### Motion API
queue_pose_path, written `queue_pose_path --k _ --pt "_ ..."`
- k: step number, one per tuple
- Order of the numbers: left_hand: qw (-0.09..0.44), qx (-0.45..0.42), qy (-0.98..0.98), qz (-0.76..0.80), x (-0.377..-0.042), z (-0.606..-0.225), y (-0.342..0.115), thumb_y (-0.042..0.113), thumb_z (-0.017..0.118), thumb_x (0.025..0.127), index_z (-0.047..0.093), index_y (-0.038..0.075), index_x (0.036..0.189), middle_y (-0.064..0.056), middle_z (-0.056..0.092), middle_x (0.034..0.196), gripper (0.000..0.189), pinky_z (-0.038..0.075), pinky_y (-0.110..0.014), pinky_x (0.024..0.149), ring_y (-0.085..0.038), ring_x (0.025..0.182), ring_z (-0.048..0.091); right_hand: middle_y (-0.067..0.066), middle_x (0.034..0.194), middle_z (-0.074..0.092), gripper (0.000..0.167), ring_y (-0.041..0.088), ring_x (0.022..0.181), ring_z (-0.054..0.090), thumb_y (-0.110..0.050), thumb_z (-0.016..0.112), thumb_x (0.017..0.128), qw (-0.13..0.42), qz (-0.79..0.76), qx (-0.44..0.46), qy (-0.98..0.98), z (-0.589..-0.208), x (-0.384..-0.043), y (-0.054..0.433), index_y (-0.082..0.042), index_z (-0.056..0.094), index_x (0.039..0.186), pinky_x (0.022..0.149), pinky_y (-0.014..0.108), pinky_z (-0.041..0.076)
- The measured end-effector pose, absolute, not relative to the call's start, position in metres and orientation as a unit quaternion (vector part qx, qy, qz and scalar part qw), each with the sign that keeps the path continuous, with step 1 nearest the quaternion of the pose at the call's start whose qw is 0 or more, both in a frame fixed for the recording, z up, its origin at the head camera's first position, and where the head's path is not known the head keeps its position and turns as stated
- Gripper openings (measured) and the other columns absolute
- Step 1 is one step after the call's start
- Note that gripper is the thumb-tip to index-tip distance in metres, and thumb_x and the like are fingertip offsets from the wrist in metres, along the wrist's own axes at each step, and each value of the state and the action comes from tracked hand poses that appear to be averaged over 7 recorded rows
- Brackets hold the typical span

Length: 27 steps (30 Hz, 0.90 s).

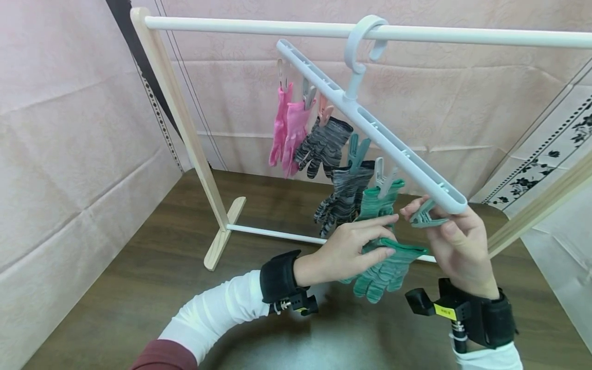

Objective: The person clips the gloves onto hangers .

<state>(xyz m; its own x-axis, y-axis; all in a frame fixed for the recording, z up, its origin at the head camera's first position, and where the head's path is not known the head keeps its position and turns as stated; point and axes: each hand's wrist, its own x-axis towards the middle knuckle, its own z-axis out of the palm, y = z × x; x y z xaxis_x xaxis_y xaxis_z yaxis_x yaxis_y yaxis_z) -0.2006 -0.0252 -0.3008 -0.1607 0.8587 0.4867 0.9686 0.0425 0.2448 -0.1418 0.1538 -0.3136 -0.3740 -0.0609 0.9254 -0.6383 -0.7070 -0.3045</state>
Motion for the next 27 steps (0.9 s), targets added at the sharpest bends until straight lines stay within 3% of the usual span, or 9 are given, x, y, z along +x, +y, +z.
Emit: queue_pose_path --k 5,8,11,14,27 --pt "0.109 -0.627 -0.719 -0.279 -0.197 -0.302 -0.024 0.019 0.053 0.089 0.061 0.009 0.102 -0.006 0.042 0.136 0.019 0.029 -0.007 0.055 -0.006 0.087 0.059 0.034 0.110 0.049 0.041 0.041 0.106 0.047 0.005 0.044 0.088 0.188 0.763 0.504 -0.358 -0.318 -0.140 0.156 0.021 0.030 0.124 0.098 0.040 0.033" --pt "0.117 -0.620 -0.717 -0.296 -0.196 -0.303 -0.022 0.019 0.054 0.088 0.062 0.009 0.101 -0.006 0.043 0.135 0.018 0.035 -0.005 0.067 -0.009 0.106 0.054 0.033 0.110 0.049 0.047 0.040 0.106 0.047 0.005 0.044 0.088 0.183 0.768 0.493 -0.366 -0.320 -0.138 0.158 0.019 0.023 0.129 0.099 0.040 0.033" --pt "0.123 -0.613 -0.716 -0.311 -0.195 -0.305 -0.020 0.019 0.054 0.088 0.062 0.008 0.100 -0.007 0.045 0.134 0.018 0.036 -0.008 0.084 -0.011 0.119 0.046 0.032 0.110 0.050 0.045 0.039 0.107 0.048 0.005 0.044 0.089 0.182 0.770 0.480 -0.380 -0.320 -0.137 0.158 0.019 0.027 0.127 0.100 0.039 0.033" --pt "0.130 -0.607 -0.717 -0.318 -0.195 -0.307 -0.019 0.018 0.054 0.088 0.062 0.007 0.100 -0.007 0.046 0.133 0.018 0.034 -0.012 0.093 -0.011 0.119 0.046 0.032 0.111 0.050 0.042 0.037 0.108 0.048 0.005 0.044 0.089 0.184 0.766 0.476 -0.391 -0.320 -0.135 0.157 0.019 0.029 0.126 0.101 0.038 0.032" --pt "0.159 -0.573 -0.738 -0.319 -0.193 -0.313 -0.016 0.020 0.056 0.087 0.063 0.010 0.099 -0.002 0.052 0.126 0.018 0.033 -0.011 0.094 -0.007 0.115 0.048 0.029 0.109 0.055 0.041 0.034 0.103 0.054 0.006 0.044 0.088 0.213 0.762 0.443 -0.422 -0.322 -0.132 0.153 0.018 0.032 0.125 0.094 0.036 0.039"
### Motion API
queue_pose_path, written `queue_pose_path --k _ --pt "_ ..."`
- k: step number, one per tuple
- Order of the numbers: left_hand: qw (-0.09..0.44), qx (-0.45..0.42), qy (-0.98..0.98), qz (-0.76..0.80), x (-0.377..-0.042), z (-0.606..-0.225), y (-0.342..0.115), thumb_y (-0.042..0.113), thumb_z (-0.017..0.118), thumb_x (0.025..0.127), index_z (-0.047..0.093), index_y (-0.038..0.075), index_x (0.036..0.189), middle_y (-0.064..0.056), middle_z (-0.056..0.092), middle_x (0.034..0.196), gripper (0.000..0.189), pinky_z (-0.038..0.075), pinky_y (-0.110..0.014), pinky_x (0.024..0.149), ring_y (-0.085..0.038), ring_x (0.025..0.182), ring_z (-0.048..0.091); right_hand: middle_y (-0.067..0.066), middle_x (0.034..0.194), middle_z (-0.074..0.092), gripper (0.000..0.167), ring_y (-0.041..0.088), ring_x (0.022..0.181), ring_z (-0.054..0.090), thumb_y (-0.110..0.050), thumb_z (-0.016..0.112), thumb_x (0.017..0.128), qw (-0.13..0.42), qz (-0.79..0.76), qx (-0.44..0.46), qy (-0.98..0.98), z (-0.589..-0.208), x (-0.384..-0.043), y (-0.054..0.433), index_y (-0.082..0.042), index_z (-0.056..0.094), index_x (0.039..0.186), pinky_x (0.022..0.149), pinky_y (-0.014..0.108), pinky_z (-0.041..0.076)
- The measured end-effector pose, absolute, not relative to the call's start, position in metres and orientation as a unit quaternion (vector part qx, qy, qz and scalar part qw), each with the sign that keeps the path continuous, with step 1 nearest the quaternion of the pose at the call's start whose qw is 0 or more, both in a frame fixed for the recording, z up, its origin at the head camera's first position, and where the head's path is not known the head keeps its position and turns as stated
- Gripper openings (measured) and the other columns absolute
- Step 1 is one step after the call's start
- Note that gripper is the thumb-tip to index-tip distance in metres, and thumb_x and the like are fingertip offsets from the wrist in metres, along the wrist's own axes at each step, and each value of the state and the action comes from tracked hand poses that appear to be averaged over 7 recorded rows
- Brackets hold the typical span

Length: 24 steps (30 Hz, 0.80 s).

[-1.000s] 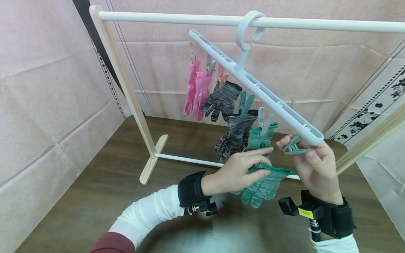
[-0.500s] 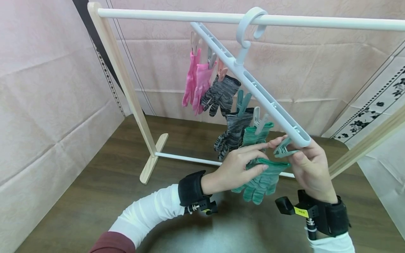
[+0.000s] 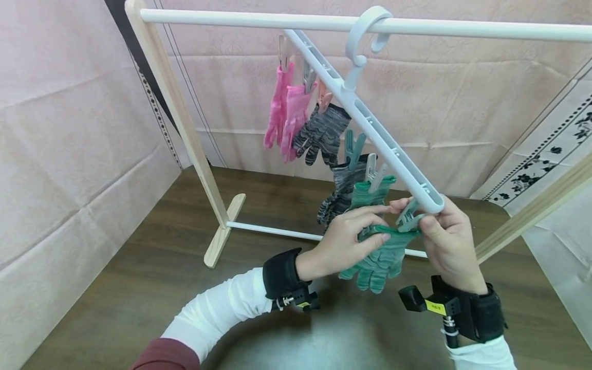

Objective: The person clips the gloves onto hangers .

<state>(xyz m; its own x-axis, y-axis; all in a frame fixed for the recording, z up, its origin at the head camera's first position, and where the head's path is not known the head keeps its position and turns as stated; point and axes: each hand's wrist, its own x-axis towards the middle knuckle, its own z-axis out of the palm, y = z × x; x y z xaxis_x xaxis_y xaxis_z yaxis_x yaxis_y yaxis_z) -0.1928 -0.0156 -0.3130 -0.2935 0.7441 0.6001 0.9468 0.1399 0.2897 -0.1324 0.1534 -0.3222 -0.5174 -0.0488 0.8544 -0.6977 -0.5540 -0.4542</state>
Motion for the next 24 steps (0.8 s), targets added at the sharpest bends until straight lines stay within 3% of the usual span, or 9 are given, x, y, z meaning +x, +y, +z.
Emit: queue_pose_path --k 9,19,24 --pt "0.156 -0.556 -0.748 -0.327 -0.1945 -0.3109 -0.0142 0.022 0.056 0.087 0.062 0.012 0.101 0.005 0.064 0.099 0.018 0.035 -0.004 0.078 0.001 0.090 0.055 0.028 0.106 0.057 0.043 0.032 0.103 0.055 0.005 0.044 0.088 0.230 0.766 0.415 -0.433 -0.3247 -0.1382 0.1520 0.018 0.029 0.127 0.092 0.035 0.040" --pt "0.167 -0.548 -0.744 -0.345 -0.1973 -0.3136 -0.0128 0.020 0.058 0.086 0.063 0.012 0.097 0.005 0.065 0.094 0.015 0.036 -0.004 0.077 0.001 0.088 0.056 0.027 0.111 0.056 0.042 0.031 0.106 0.054 0.004 0.044 0.089 0.237 0.772 0.400 -0.434 -0.3251 -0.1387 0.1497 0.017 0.032 0.127 0.092 0.033 0.040" --pt "0.159 -0.546 -0.736 -0.367 -0.1970 -0.3145 -0.0111 0.018 0.058 0.085 0.063 0.011 0.095 0.004 0.066 0.091 0.013 0.035 -0.003 0.072 0.001 0.081 0.055 0.027 0.110 0.057 0.040 0.031 0.107 0.053 0.004 0.046 0.087 0.266 0.769 0.388 -0.433 -0.3242 -0.1382 0.1459 0.018 0.036 0.123 0.091 0.032 0.041"
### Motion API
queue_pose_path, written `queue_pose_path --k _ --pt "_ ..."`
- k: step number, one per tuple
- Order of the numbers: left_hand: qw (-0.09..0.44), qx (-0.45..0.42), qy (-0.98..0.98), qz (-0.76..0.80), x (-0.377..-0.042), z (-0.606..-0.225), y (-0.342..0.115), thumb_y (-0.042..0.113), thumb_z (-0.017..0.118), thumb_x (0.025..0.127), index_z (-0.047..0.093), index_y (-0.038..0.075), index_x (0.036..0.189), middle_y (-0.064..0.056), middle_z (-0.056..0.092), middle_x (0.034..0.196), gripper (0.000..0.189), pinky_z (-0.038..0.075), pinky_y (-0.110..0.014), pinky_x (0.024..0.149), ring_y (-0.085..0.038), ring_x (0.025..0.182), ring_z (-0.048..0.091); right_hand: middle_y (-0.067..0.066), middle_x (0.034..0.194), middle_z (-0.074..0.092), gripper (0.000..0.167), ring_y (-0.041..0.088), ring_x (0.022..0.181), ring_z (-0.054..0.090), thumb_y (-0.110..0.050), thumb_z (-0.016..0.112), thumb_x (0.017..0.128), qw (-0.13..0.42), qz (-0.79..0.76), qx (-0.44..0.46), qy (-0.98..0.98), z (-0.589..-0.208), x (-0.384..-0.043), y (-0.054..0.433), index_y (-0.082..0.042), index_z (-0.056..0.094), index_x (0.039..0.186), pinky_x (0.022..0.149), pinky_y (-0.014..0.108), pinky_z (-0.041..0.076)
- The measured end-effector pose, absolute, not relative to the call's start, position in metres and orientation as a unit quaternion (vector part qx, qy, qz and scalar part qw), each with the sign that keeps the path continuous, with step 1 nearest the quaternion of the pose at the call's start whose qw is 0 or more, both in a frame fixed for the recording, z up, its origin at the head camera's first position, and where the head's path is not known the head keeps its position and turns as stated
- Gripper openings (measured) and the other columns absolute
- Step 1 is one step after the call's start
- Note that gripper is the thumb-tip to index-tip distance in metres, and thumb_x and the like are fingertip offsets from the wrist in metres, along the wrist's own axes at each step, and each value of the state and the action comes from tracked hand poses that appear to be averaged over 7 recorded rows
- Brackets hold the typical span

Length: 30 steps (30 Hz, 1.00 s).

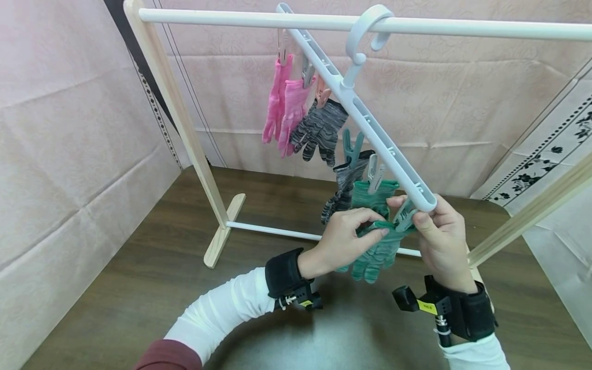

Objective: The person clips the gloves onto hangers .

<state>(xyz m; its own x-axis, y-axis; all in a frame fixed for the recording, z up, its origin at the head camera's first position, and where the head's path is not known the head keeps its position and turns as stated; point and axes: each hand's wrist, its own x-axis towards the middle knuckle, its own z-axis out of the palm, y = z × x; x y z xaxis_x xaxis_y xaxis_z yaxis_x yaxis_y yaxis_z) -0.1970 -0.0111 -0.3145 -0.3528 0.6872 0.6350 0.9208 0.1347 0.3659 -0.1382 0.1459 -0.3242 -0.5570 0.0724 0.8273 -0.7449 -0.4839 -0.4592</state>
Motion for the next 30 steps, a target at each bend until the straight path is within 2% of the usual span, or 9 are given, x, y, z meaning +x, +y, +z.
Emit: queue_pose_path --k 8,13,18,24,30 --pt "0.151 -0.546 -0.729 -0.385 -0.1950 -0.3149 -0.0096 0.017 0.058 0.086 0.062 0.009 0.094 0.002 0.066 0.085 0.012 0.027 -0.008 0.051 0.002 0.055 0.042 0.027 0.107 0.057 0.037 0.030 0.103 0.056 0.005 0.047 0.087 0.311 0.753 0.381 -0.438 -0.3231 -0.1388 0.1405 0.021 0.039 0.119 0.097 0.035 0.036" --pt "0.149 -0.545 -0.726 -0.390 -0.1943 -0.3152 -0.0083 0.017 0.058 0.085 0.062 0.008 0.094 0.002 0.065 0.080 0.013 0.024 -0.010 0.047 -0.001 0.047 0.033 0.027 0.107 0.057 0.037 0.030 0.102 0.056 0.005 0.047 0.087 0.317 0.752 0.378 -0.437 -0.3238 -0.1386 0.1398 0.021 0.039 0.119 0.097 0.035 0.036" --pt "0.148 -0.542 -0.728 -0.392 -0.1946 -0.3157 -0.0076 0.017 0.057 0.086 0.062 0.008 0.094 0.002 0.064 0.078 0.013 0.024 -0.010 0.045 -0.001 0.045 0.032 0.026 0.106 0.058 0.036 0.030 0.102 0.056 0.004 0.045 0.087 0.324 0.746 0.371 -0.449 -0.3247 -0.1387 0.1402 0.021 0.040 0.119 0.099 0.035 0.034" --pt "0.165 -0.543 -0.715 -0.407 -0.1946 -0.3150 -0.0048 0.015 0.058 0.085 0.062 0.007 0.093 0.001 0.065 0.080 0.012 0.025 -0.008 0.047 0.001 0.046 0.035 0.026 0.104 0.059 0.035 0.030 0.102 0.056 0.004 0.044 0.088 0.341 0.744 0.356 -0.451 -0.3255 -0.1386 0.1398 0.022 0.039 0.118 0.094 0.032 0.039" --pt "0.178 -0.542 -0.707 -0.419 -0.1945 -0.3142 -0.0023 0.014 0.058 0.085 0.062 0.007 0.093 0.001 0.064 0.075 0.011 0.024 -0.009 0.046 0.000 0.046 0.034 0.024 0.104 0.059 0.037 0.028 0.101 0.057 0.003 0.044 0.088 0.350 0.742 0.347 -0.455 -0.3263 -0.1385 0.1405 0.021 0.038 0.119 0.096 0.031 0.037"
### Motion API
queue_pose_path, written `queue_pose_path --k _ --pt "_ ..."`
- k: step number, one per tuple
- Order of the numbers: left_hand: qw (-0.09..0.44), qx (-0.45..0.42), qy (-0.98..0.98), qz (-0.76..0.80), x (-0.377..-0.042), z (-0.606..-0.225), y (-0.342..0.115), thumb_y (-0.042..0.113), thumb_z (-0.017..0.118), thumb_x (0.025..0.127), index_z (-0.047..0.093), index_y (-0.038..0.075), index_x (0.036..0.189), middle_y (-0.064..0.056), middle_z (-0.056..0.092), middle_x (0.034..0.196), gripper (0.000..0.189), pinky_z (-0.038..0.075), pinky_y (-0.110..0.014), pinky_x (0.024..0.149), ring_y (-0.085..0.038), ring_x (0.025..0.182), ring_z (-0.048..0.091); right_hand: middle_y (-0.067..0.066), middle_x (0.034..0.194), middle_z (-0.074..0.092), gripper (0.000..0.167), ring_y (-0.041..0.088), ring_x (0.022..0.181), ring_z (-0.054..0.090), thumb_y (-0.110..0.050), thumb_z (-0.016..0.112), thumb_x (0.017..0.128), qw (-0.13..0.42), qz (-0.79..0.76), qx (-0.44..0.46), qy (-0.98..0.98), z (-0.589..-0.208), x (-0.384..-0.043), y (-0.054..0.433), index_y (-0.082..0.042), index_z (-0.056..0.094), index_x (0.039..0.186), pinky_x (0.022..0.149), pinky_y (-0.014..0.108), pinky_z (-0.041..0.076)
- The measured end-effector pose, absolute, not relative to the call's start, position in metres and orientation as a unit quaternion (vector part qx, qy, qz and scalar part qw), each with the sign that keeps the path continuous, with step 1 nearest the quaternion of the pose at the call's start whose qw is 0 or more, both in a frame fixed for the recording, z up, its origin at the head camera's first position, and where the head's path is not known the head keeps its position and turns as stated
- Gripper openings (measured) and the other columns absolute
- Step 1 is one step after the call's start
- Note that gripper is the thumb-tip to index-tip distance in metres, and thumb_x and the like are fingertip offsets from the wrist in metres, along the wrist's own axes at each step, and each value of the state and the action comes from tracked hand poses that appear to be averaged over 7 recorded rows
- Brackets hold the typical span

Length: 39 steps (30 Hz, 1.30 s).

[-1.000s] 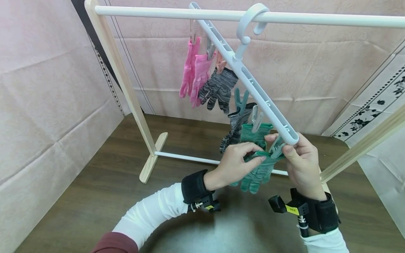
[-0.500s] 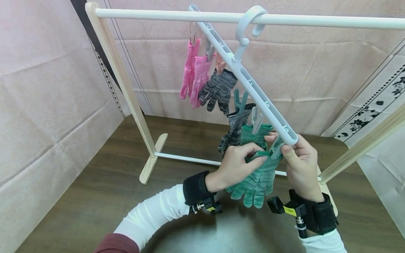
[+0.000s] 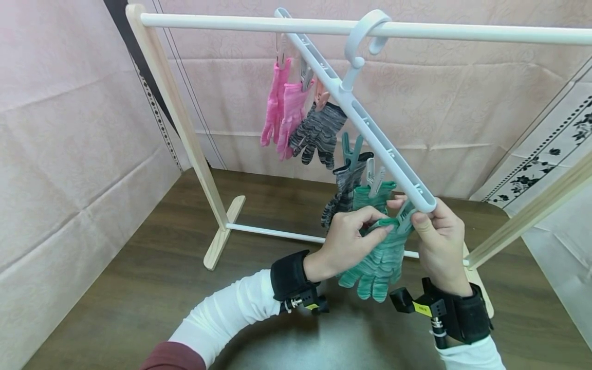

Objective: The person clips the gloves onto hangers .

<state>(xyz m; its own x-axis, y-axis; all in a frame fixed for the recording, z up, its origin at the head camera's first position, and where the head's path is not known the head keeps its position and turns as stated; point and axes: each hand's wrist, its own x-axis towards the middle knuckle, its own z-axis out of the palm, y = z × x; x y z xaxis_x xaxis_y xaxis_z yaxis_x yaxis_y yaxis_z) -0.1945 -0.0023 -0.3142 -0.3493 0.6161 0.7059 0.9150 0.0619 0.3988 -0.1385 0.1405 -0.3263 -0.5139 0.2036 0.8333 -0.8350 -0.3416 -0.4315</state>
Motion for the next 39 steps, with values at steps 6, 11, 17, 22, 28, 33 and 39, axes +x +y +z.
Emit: queue_pose_path --k 6,11,17,22,28,33,39 --pt "0.184 -0.533 -0.707 -0.427 -0.190 -0.315 -0.001 0.014 0.059 0.084 0.061 0.007 0.092 0.001 0.064 0.077 0.011 0.025 -0.008 0.048 0.000 0.048 0.036 0.024 0.102 0.060 0.037 0.029 0.101 0.056 0.004 0.046 0.087 0.330 0.757 0.348 -0.443 -0.329 -0.136 0.143 0.021 0.038 0.120 0.093 0.031 0.039" --pt "0.165 -0.529 -0.719 -0.419 -0.188 -0.316 -0.001 0.017 0.058 0.085 0.060 0.008 0.094 0.001 0.060 0.073 0.013 0.028 -0.008 0.051 -0.002 0.055 0.040 0.025 0.102 0.058 0.033 0.031 0.099 0.056 0.006 0.047 0.087 0.302 0.773 0.373 -0.415 -0.333 -0.136 0.146 0.020 0.042 0.116 0.090 0.032 0.043" --pt "0.157 -0.533 -0.733 -0.394 -0.188 -0.319 -0.002 0.021 0.057 0.086 0.060 0.011 0.099 0.005 0.060 0.078 0.016 0.030 -0.006 0.057 0.001 0.063 0.043 0.026 0.104 0.054 0.029 0.034 0.099 0.055 0.006 0.048 0.086 0.288 0.781 0.407 -0.376 -0.338 -0.136 0.149 0.020 0.045 0.111 0.088 0.035 0.043" --pt "0.147 -0.544 -0.728 -0.390 -0.187 -0.322 -0.002 0.021 0.057 0.086 0.061 0.012 0.096 0.005 0.061 0.078 0.014 0.031 -0.006 0.058 0.002 0.065 0.045 0.026 0.103 0.056 0.026 0.034 0.099 0.055 0.012 0.044 0.085 0.282 0.785 0.414 -0.364 -0.342 -0.133 0.152 0.020 0.046 0.110 0.089 0.035 0.043" --pt "0.146 -0.549 -0.728 -0.384 -0.185 -0.326 -0.003 0.022 0.058 0.085 0.061 0.011 0.096 0.004 0.063 0.080 0.016 0.032 -0.006 0.057 0.002 0.066 0.049 0.026 0.104 0.056 0.029 0.034 0.098 0.055 0.018 0.037 0.084 0.280 0.795 0.406 -0.352 -0.346 -0.130 0.157 0.020 0.044 0.112 0.088 0.035 0.044" --pt "0.139 -0.548 -0.733 -0.379 -0.184 -0.329 -0.005 0.022 0.056 0.086 0.061 0.010 0.097 0.004 0.063 0.082 0.016 0.031 -0.006 0.057 0.001 0.066 0.049 0.026 0.104 0.057 0.031 0.031 0.095 0.057 0.020 0.035 0.083 0.278 0.807 0.386 -0.349 -0.350 -0.128 0.160 0.020 0.043 0.113 0.085 0.033 0.045" --pt "0.139 -0.546 -0.733 -0.381 -0.183 -0.332 -0.005 0.022 0.057 0.086 0.061 0.011 0.097 0.004 0.064 0.083 0.016 0.032 -0.005 0.057 0.003 0.067 0.050 0.024 0.102 0.058 0.032 0.027 0.088 0.056 0.021 0.033 0.082 0.275 0.816 0.372 -0.347 -0.355 -0.127 0.162 0.020 0.042 0.113 0.081 0.031 0.045"
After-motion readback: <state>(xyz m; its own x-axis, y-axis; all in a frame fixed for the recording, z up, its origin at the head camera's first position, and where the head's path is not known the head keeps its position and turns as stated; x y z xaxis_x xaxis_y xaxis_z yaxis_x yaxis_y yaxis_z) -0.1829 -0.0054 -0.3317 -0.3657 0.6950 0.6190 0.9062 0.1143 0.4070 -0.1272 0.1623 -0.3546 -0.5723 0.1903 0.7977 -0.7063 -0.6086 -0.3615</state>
